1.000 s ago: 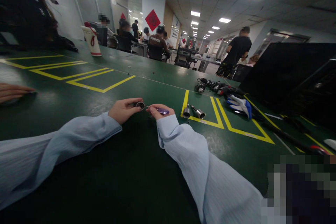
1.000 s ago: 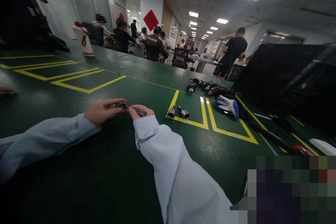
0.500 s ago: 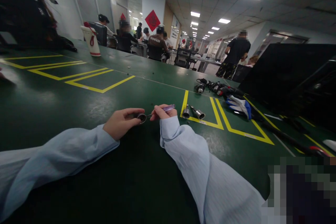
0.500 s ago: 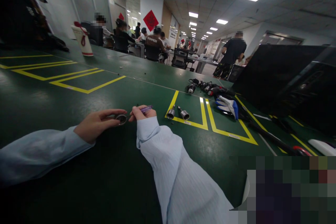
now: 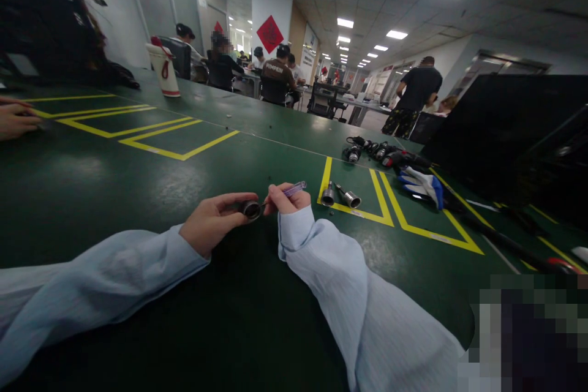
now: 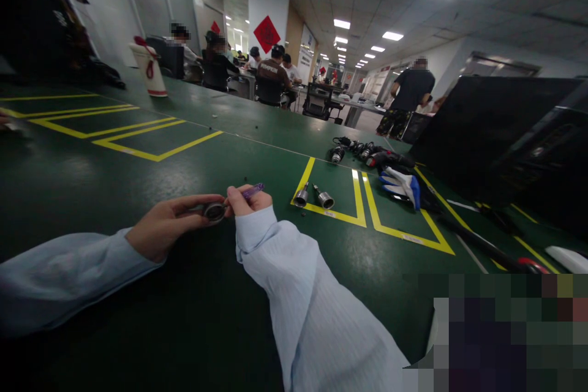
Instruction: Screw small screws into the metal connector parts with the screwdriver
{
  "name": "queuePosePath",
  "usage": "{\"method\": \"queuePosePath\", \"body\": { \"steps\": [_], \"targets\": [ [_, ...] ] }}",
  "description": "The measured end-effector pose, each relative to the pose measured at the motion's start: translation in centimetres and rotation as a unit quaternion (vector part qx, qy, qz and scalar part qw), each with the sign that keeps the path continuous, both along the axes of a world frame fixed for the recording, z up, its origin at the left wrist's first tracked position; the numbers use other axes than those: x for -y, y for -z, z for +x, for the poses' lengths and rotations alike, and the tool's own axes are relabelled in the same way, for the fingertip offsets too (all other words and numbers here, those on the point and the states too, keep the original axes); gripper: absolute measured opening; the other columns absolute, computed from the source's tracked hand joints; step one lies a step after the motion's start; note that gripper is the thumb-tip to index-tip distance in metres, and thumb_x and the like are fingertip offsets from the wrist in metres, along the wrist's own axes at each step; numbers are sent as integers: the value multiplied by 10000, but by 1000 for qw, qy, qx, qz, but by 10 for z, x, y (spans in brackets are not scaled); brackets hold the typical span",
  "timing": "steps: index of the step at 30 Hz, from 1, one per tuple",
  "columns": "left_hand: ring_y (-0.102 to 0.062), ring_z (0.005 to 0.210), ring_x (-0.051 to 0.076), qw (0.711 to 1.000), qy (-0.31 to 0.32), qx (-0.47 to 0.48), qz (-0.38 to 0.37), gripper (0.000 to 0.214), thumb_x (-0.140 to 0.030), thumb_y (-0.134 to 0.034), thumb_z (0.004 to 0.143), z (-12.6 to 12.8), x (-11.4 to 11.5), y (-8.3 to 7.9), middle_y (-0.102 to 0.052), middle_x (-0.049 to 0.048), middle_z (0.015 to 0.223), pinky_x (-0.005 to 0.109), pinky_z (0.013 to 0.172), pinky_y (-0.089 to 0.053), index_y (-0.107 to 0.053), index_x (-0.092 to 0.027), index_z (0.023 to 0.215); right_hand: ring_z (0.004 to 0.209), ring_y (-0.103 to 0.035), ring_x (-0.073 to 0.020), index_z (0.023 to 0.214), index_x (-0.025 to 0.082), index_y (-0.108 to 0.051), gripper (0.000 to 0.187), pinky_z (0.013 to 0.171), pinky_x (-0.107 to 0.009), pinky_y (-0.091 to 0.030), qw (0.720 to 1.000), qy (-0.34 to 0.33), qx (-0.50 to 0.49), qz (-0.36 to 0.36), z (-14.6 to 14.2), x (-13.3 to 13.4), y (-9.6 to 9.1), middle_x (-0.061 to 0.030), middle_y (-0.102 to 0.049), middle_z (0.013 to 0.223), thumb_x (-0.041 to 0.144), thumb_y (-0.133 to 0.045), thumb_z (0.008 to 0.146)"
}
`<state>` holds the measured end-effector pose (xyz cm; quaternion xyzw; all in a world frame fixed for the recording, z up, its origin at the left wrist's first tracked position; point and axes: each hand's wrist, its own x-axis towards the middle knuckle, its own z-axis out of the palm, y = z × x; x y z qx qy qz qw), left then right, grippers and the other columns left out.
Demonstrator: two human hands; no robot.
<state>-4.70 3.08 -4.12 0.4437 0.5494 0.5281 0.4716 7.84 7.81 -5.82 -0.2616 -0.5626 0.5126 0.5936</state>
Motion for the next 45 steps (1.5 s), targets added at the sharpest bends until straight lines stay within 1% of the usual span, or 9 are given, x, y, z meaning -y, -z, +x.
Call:
{"method": "queuePosePath", "body": {
  "steps": [5, 9, 11, 13, 21, 28, 33, 38, 45],
  "targets": [
    [-650, 706, 171, 999, -22, 33, 14, 345, -84, -686, 447, 1, -1, 0, -691, 19, 755, 310, 743, -533, -626, -158, 778, 412, -485, -95, 546, 179, -552, 252, 453, -233, -394, 992, 30, 82, 89, 1, 1, 4, 27, -513, 442, 344, -536, 736],
    [-627, 603, 121, 998, -38, 47, 12, 309, -76, -674, 444, -1, -1, 0, -662, -8, 694, 216, 587, -524, -587, -148, 732, 514, -525, -121, 581, 185, -580, 245, 533, -255, -422, 958, 84, 169, 218, 3, 7, 3, -5, -560, 528, 324, -497, 765],
    [-625, 597, 118, 999, -39, 38, 1, 321, -105, -682, 456, -2, -1, 0, -655, -11, 678, 205, 576, -515, -582, -146, 759, 555, -532, -128, 600, 183, -590, 238, 577, -262, -429, 938, 98, 196, 270, 3, 11, 1, -21, -588, 567, 300, -480, 777],
    [-627, 595, 129, 999, -39, 23, -8, 344, -137, -692, 469, -4, -2, 1, -652, -10, 653, 219, 577, -515, -580, -146, 793, 576, -535, -132, 618, 181, -598, 232, 598, -263, -432, 928, 100, 211, 291, 4, 13, -1, -31, -605, 597, 287, -474, 783],
    [-635, 655, 159, 998, -48, -39, 28, 318, -182, -716, 445, -5, -3, -1, -672, 20, 724, 296, 692, -524, -608, -131, 739, 584, -529, -138, 612, 219, -578, 209, 612, -270, -429, 939, 76, 203, 265, 4, 16, -4, -8, -599, 598, 290, -475, 780],
    [-642, 646, 168, 998, -57, -11, 29, 239, -181, -692, 468, -3, -3, 1, -676, 20, 699, 320, 676, -540, -615, -137, 690, 561, -519, -135, 595, 213, -554, 219, 570, -266, -411, 945, 68, 194, 255, 5, 14, 0, -9, -573, 577, 295, -472, 780],
    [-641, 634, 162, 998, -54, -2, 28, 247, -173, -691, 467, -3, -4, 0, -670, 12, 676, 318, 687, -539, -619, -132, 699, 553, -525, -143, 601, 203, -562, 235, 567, -274, -412, 943, 70, 188, 265, 4, 10, 4, -16, -554, 553, 313, -468, 785],
    [-640, 650, 160, 998, -55, 0, 26, 243, -174, -685, 470, -3, -4, 0, -670, 17, 688, 306, 683, -540, -623, -130, 700, 574, -527, -137, 618, 212, -569, 232, 587, -272, -420, 946, 59, 210, 240, 5, 10, 5, -11, -560, 576, 330, -465, 789],
    [-643, 675, 173, 998, -51, -16, 29, 272, -196, -708, 470, -5, -5, 3, -672, 28, 717, 316, 677, -544, -623, -129, 719, 545, -518, -131, 608, 212, -565, 238, 569, -271, -410, 953, 62, 191, 228, 4, 9, 6, -4, -548, 565, 345, -467, 780]
  ]
}}
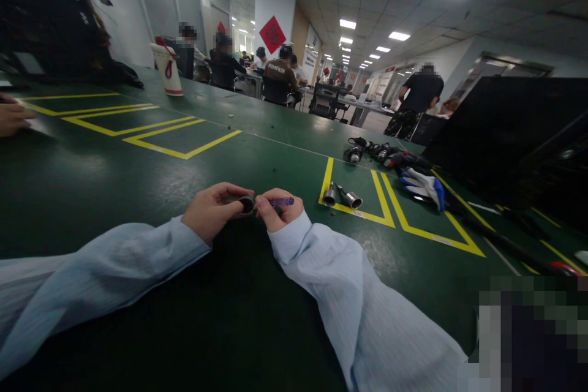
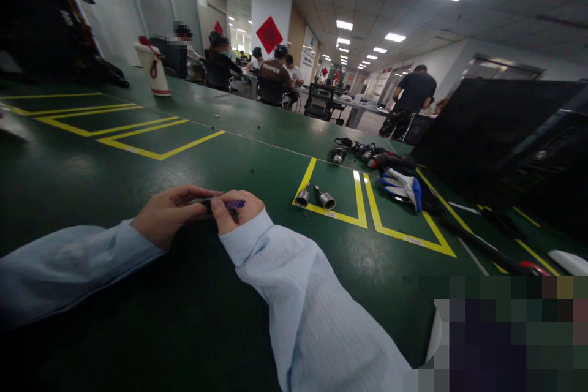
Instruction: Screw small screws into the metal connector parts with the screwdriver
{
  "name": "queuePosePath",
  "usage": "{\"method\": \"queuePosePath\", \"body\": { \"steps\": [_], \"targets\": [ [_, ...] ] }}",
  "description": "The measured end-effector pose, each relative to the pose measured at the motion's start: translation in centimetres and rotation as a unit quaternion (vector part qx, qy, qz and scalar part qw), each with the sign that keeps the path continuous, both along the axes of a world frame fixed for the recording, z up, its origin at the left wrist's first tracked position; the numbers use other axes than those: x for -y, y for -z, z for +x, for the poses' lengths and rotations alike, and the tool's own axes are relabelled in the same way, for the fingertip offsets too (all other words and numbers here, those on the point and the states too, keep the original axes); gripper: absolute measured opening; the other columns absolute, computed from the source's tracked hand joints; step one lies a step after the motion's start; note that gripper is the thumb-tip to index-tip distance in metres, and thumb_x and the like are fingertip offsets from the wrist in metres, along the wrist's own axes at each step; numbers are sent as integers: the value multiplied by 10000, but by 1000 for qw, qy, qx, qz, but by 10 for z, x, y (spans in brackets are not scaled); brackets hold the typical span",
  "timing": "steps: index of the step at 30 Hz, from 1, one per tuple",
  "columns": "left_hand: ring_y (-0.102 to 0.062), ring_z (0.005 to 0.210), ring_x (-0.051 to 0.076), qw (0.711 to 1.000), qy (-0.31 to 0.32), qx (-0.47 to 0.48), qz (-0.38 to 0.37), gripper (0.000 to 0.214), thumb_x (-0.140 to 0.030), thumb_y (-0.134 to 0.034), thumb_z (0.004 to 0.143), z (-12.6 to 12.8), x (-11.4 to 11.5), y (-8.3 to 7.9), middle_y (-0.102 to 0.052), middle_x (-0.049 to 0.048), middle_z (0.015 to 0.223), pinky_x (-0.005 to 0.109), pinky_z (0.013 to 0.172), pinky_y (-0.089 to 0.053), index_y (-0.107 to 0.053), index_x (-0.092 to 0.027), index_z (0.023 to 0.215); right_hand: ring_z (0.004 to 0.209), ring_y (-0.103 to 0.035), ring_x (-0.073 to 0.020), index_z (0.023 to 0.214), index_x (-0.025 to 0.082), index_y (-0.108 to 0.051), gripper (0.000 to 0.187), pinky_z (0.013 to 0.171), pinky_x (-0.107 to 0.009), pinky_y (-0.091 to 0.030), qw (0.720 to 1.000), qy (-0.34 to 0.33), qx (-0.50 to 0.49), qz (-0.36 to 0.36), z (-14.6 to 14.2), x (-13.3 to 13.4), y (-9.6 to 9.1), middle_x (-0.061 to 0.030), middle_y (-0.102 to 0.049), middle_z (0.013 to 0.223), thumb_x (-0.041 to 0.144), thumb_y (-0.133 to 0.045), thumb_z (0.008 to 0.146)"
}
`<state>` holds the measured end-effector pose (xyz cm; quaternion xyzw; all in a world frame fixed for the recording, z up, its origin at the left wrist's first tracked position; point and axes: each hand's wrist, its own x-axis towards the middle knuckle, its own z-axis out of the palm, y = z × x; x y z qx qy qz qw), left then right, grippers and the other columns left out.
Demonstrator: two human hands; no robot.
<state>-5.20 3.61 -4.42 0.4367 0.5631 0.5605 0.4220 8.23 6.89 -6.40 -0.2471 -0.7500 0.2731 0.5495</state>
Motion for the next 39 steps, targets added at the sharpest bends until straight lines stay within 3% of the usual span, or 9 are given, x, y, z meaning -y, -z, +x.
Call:
{"method": "queuePosePath", "body": {
  "steps": [7, 14, 30, 39],
  "targets": [
    [-647, 663, 178, 1000, -1, 4, 4, 301, -185, -727, 462, 0, -1, 3, -675, 34, 710, 333, 673, -552, -618, -122, 735, 542, -508, -128, 632, 210, -551, 232, 551, -260, -405, 998, 10, -34, -47, 1, 4, -2, 3, -538, 560, 356, -457, 785],
    [-643, 654, 170, 1000, 0, 4, -4, 283, -182, -716, 458, 1, 0, -1, -679, 33, 699, 318, 676, -547, -624, -120, 719, 554, -492, -129, 592, 211, -525, 225, 567, -263, -391, 1000, 21, 16, 3, 1, 4, -4, 2, -524, 557, 312, -459, 782],
    [-638, 678, 186, 998, -11, -63, -16, 373, -194, -711, 428, -3, -2, 0, -671, 7, 639, 345, 790, -477, -639, -144, 790, 489, -502, -124, 601, 208, -556, 281, 520, -251, -385, 997, 64, 14, -50, -1, -3, 3, 7, -541, 515, 391, -450, 786],
    [-639, 685, 155, 1000, -19, 5, 15, 376, -180, -740, 422, -3, -4, 3, -669, 16, 770, 331, 792, -491, -613, -141, 774, 539, -559, -140, 654, 192, -581, 260, 543, -260, -424, 997, 36, -41, -51, -4, -8, 9, -16, -594, 568, 392, -473, 780]
  ]
}}
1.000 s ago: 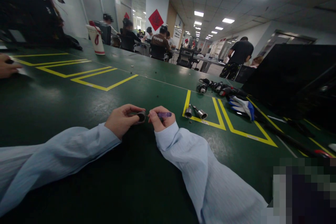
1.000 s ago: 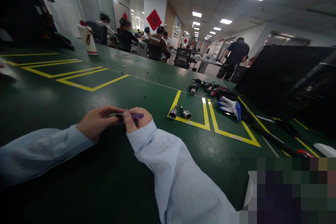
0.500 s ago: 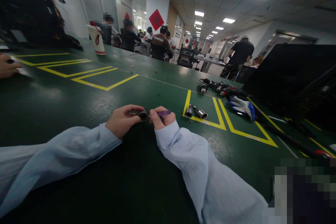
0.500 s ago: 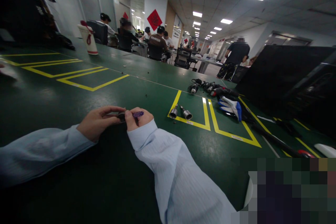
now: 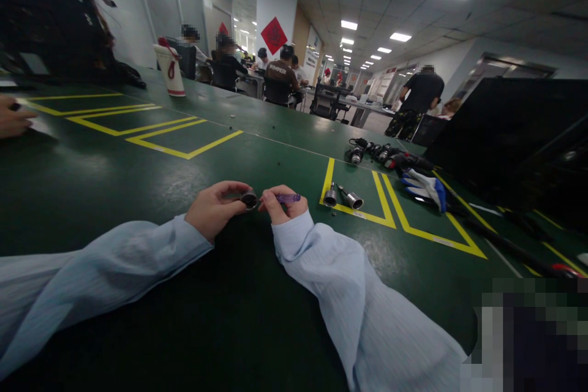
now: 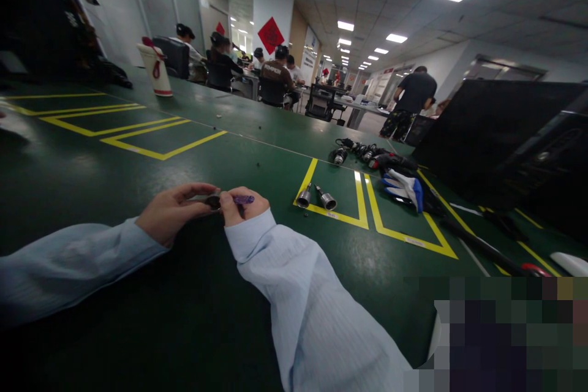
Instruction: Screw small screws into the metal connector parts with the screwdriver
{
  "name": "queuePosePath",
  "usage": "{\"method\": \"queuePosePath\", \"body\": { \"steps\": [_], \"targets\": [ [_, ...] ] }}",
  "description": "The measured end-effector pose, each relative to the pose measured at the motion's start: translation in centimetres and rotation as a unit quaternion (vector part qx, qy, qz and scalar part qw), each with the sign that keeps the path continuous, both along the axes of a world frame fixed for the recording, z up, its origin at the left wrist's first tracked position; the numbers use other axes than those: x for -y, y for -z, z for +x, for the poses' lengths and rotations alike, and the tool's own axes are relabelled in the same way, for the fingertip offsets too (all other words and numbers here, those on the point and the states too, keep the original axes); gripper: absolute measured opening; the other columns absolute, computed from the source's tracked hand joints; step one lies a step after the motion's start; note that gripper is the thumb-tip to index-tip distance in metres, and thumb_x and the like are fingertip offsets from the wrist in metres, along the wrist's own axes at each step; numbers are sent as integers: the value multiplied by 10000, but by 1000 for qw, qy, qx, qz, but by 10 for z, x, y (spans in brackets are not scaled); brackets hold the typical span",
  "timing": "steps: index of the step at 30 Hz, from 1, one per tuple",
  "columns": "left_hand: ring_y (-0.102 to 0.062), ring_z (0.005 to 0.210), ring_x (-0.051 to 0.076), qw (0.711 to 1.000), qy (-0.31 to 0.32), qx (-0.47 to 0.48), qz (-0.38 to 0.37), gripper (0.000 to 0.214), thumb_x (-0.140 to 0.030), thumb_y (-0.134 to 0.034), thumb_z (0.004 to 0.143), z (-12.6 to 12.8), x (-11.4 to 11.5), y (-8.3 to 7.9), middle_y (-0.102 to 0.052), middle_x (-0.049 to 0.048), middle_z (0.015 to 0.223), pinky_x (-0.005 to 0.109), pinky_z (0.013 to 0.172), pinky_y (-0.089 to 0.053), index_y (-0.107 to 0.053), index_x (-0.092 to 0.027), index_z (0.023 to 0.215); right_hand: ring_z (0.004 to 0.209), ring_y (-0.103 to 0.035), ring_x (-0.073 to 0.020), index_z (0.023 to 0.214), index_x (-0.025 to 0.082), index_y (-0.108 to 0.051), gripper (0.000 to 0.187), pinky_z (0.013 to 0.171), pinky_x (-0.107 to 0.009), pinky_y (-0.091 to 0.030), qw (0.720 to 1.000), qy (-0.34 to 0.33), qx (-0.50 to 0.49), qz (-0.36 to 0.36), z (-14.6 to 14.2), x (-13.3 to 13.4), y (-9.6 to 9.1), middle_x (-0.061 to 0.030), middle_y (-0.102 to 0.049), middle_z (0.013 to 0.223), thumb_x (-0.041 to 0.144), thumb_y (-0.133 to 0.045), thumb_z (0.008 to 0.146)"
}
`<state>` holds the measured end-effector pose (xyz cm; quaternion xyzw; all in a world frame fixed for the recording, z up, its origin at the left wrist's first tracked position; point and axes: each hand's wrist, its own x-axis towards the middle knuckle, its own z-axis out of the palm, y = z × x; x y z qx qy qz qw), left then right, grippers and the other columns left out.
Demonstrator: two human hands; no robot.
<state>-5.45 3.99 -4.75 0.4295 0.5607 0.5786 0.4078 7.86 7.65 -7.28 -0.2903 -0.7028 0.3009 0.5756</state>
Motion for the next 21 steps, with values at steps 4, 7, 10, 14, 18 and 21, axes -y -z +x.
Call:
{"method": "queuePosePath", "body": {
  "steps": [4, 7, 10, 14, 18, 21],
  "targets": [
    [-633, 658, 145, 1000, 8, 1, -5, 353, -178, -725, 432, 0, 0, -1, -662, 12, 734, 328, 776, -502, -616, -130, 765, 546, -573, -140, 679, 186, -587, 253, 538, -256, -435, 1000, -15, -2, -1, -1, -1, 2, -18, -604, 583, 397, -484, 774],
    [-629, 638, 137, 1000, 5, 3, -8, 336, -165, -707, 442, 1, 0, -1, -661, 7, 716, 317, 757, -510, -619, -129, 764, 547, -577, -140, 687, 184, -586, 266, 539, -256, -439, 1000, -19, 17, -1, -1, -1, 3, -19, -609, 584, 412, -482, 774],
    [-627, 637, 131, 1000, 6, 15, -7, 320, -148, -701, 453, 2, 1, -2, -663, 6, 713, 297, 737, -517, -622, -128, 762, 559, -581, -136, 696, 188, -586, 267, 555, -254, -444, 1000, -16, 24, 2, 0, 0, 2, -17, -615, 597, 415, -474, 780],
    [-629, 637, 131, 999, 5, 38, -12, 318, -138, -701, 441, 4, 2, -5, -661, 5, 709, 271, 702, -524, -620, -122, 748, 566, -578, -135, 693, 188, -586, 264, 561, -253, -442, 1000, -10, 27, 11, 2, 0, 0, -17, -614, 601, 407, -468, 783],
    [-625, 635, 132, 999, -1, 43, -15, 312, -138, -694, 431, 5, 2, -7, -656, 4, 721, 259, 661, -527, -614, -126, 733, 537, -555, -127, 682, 185, -588, 265, 540, -249, -428, 999, -8, 33, 20, 1, 2, -1, -16, -605, 588, 395, -463, 784],
    [-623, 634, 138, 1000, -1, 26, -12, 325, -156, -709, 433, 3, 1, -4, -655, 8, 720, 272, 652, -527, -612, -129, 742, 520, -544, -126, 668, 180, -591, 277, 527, -249, -421, 999, -9, 28, 30, -1, 4, -1, -17, -594, 571, 396, -462, 782]
  ]
}}
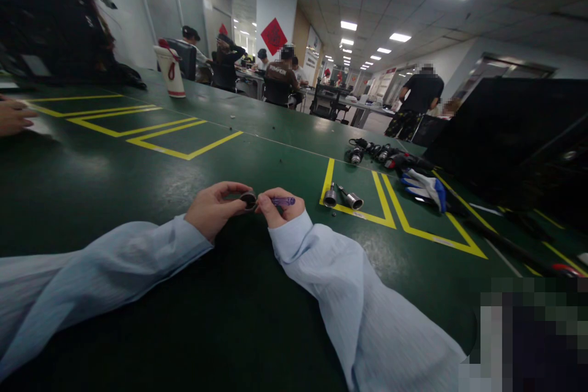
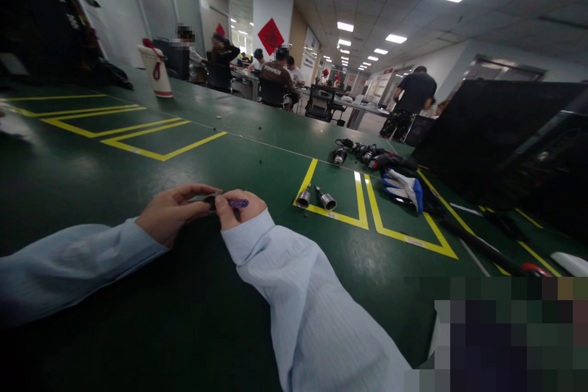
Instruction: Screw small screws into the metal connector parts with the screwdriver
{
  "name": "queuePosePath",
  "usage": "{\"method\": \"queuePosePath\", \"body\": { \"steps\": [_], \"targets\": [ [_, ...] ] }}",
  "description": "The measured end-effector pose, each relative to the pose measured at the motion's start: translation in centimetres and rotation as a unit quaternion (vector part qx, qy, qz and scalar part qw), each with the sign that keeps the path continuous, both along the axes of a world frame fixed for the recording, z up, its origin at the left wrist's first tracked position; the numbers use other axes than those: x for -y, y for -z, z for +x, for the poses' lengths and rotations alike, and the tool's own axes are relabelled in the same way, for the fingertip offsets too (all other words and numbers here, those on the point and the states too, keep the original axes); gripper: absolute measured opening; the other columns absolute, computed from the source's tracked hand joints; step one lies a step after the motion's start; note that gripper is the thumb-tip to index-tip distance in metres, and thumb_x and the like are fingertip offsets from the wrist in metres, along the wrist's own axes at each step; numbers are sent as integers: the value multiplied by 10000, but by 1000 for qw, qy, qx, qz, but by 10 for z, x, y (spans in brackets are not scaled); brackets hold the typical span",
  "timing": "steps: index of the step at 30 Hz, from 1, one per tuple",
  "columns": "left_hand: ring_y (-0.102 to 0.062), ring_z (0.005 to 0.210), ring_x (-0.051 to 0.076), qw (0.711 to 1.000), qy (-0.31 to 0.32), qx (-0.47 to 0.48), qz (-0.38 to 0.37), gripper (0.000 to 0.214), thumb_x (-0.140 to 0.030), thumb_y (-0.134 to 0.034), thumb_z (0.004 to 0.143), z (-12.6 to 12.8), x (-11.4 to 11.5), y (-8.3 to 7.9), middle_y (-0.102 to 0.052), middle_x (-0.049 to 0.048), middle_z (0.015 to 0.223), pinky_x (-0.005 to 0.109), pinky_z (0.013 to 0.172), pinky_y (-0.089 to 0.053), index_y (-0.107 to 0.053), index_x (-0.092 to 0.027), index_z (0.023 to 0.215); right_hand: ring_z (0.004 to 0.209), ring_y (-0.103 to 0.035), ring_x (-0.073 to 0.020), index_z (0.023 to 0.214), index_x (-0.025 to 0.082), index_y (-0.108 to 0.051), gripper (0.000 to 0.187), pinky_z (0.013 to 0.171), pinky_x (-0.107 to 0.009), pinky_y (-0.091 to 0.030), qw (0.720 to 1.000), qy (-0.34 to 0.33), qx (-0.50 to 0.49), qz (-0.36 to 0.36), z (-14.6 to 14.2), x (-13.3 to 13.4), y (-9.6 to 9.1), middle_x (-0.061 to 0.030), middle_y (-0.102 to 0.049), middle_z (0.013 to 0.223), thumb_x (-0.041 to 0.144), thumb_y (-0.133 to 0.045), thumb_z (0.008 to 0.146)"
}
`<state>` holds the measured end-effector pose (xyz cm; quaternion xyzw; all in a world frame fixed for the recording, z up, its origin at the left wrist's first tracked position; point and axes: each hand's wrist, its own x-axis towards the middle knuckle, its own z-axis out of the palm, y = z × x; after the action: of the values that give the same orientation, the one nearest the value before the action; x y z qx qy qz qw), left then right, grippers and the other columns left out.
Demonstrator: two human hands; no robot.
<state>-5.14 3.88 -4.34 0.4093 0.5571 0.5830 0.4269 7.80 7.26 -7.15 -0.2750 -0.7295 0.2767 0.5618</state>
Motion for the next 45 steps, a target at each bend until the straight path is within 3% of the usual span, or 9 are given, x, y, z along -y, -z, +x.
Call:
{"method": "queuePosePath", "body": {
  "steps": [6, 17, 20, 23, 27, 30, 37, 45],
  "targets": [
    [-625, 653, 147, 999, 8, -37, 7, 301, -183, -699, 466, -4, -3, 7, -649, 19, 742, 288, 662, -526, -609, -125, 748, 529, -545, -123, 653, 186, -592, 274, 537, -245, -425, 1000, 0, -6, 6, 1, 2, -1, -10, -590, 564, 392, -464, 781],
    [-628, 640, 136, 1000, 1, -21, 4, 274, -156, -705, 462, -1, -2, 4, -660, 19, 722, 245, 620, -532, -616, -121, 718, 511, -532, -115, 605, 191, -582, 267, 524, -247, -412, 1000, -3, -4, 18, -1, 5, -3, -2, -575, 545, 375, -471, 763],
    [-631, 636, 141, 1000, 1, -19, 5, 268, -146, -710, 465, -2, -3, 5, -661, 22, 723, 258, 622, -542, -610, -120, 712, 443, -505, -102, 575, 185, -563, 260, 470, -233, -396, 996, -3, -72, -61, -1, 3, -8, 18, -544, 477, 376, -502, 738],
    [-639, 651, 156, 999, 1, -32, 2, 262, -142, -710, 479, -4, -4, 8, -668, 39, 751, 291, 644, -554, -612, -118, 721, 329, -429, -71, 519, 182, -489, 264, 370, -201, -343, 963, -5, -195, -184, 6, -6, -16, 62, -458, 379, 342, -513, 728],
    [-646, 675, 176, 998, 14, -58, 0, 275, -155, -715, 494, -8, -7, 13, -668, 50, 778, 329, 663, -563, -615, -118, 747, 286, -382, -50, 497, 181, -446, 246, 315, -183, -287, 935, 53, -262, -233, 17, -23, -18, 86, -427, 352, 299, -554, 683],
    [-644, 690, 173, 999, 20, -49, 9, 286, -173, -724, 495, -8, -7, 14, -662, 41, 785, 338, 683, -564, -611, -120, 753, 294, -405, -56, 505, 172, -468, 238, 329, -183, -317, 932, 74, -249, -252, 19, -30, -12, 78, -446, 347, 307, -555, 681],
    [-637, 673, 156, 999, 19, -28, 2, 281, -159, -717, 479, -5, -6, 12, -658, 34, 783, 322, 685, -556, -604, -127, 734, 331, -448, -78, 535, 161, -549, 265, 404, -205, -389, 954, 60, -151, -251, 10, -36, 2, 50, -491, 346, 398, -591, 646],
    [-633, 682, 161, 1000, 14, -25, -3, 285, -152, -709, 469, -2, -5, 9, -659, 40, 791, 327, 675, -555, -598, -119, 730, 311, -443, -84, 498, 168, -531, 258, 395, -209, -371, 955, 63, -131, -260, 12, -33, -2, 61, -457, 319, 380, -566, 639]
  ]
}}
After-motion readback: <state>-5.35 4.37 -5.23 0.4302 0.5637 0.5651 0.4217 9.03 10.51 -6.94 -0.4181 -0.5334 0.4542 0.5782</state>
